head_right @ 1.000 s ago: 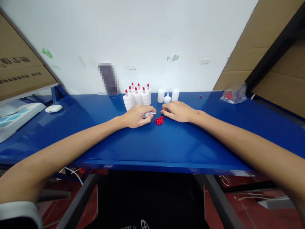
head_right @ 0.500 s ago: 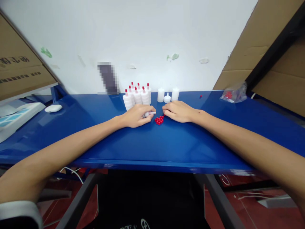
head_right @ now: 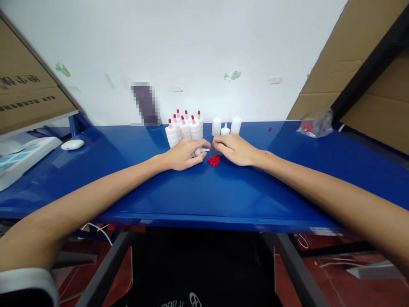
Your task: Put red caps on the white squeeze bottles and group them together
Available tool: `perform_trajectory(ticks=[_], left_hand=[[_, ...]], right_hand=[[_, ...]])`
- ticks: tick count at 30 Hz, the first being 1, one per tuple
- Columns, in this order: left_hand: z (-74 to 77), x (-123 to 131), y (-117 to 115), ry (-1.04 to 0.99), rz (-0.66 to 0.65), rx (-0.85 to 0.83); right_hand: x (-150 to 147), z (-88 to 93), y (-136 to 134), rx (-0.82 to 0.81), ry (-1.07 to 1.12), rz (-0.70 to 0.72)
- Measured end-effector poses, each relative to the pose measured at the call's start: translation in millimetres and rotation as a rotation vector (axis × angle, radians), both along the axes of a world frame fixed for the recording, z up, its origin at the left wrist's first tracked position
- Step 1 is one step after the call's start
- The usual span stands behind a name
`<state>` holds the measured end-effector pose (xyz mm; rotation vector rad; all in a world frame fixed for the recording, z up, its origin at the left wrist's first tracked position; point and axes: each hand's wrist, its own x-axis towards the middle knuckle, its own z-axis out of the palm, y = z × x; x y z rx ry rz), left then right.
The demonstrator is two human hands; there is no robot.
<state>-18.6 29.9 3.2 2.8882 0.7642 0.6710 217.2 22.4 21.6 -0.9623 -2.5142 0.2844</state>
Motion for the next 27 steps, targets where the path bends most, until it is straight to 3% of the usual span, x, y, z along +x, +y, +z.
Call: perform_trajectory(ticks=[10,16,21,23,27], left_hand=[[0.9,-3,1,-0.032,-0.017,-0.076],[-3.5,-4,3,-0.168,-0.020,-0.118],[-3.6,-4,3,-0.202,0.004,-0.139],[-3.2,-3,3,-0.203,0.024,-0.165],[-3.2,-1,3,-0.216,0.061,-0.160]], right_hand=[[-10,-4.0,-23,0.151,0.195,0.043],[-7,-7.7,-18,0.306,0.161,0.101],[-9,-8.0,-20,0.315,0.109,0.062],[-8,-6.4,-20,0.327,0.133,-0.024],[1,0.4,-10,0.392,0.153,-0.434]])
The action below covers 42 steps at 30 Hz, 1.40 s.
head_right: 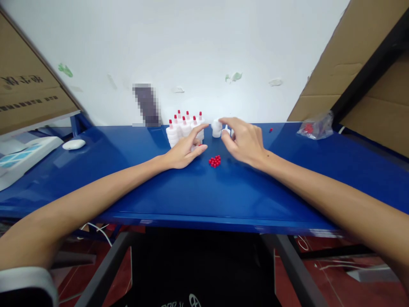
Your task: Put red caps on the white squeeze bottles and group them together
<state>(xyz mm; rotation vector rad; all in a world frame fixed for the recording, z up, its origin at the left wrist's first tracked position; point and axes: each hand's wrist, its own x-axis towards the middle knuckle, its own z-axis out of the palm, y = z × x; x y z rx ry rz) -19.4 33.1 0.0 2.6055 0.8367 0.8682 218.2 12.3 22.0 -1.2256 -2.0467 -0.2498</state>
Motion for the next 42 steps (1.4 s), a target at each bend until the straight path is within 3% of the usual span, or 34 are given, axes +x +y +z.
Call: perform_trajectory(ticks=[2,4,10,28,32,35,37,40,42], left_hand=[[0.1,1,0,0.018,0.007,0.007],[0.6,1,0,0.043,0.008,0.015],[2.9,1,-2,0.081,0.000,0.038],[2.7,1,-2,0.122,-0.007,0.052],[2.6,1,-2,0.113,-0.007,0.055],[1.9,1,-1,0.107,-0.013,0.054],[1.6,1,0,0.101,-0.040,0.059],[2.0,0,0,0.105,-0.064,0.050],[2.7,0,-1,0.120,-0.029,0.016]], right_hand=[[8,2.6,8,-0.035,-0.066,-0.140],[14,2.8,15,-0.065,-0.145,-0.178],[13,-3.5,21,-0.083,-0.267,-0.149],[8,-7.0,30,-0.147,-0.363,-0.179],[11,-7.3,30,-0.077,-0.323,-0.138],[2,3.5,15,0.029,-0.252,0.009],[-10,19.3,-11,0.026,-0.220,0.212],[-30,41.2,-78,-0.227,-0.121,0.613],[-36,35.0,-134,-0.499,-0.080,0.920]])
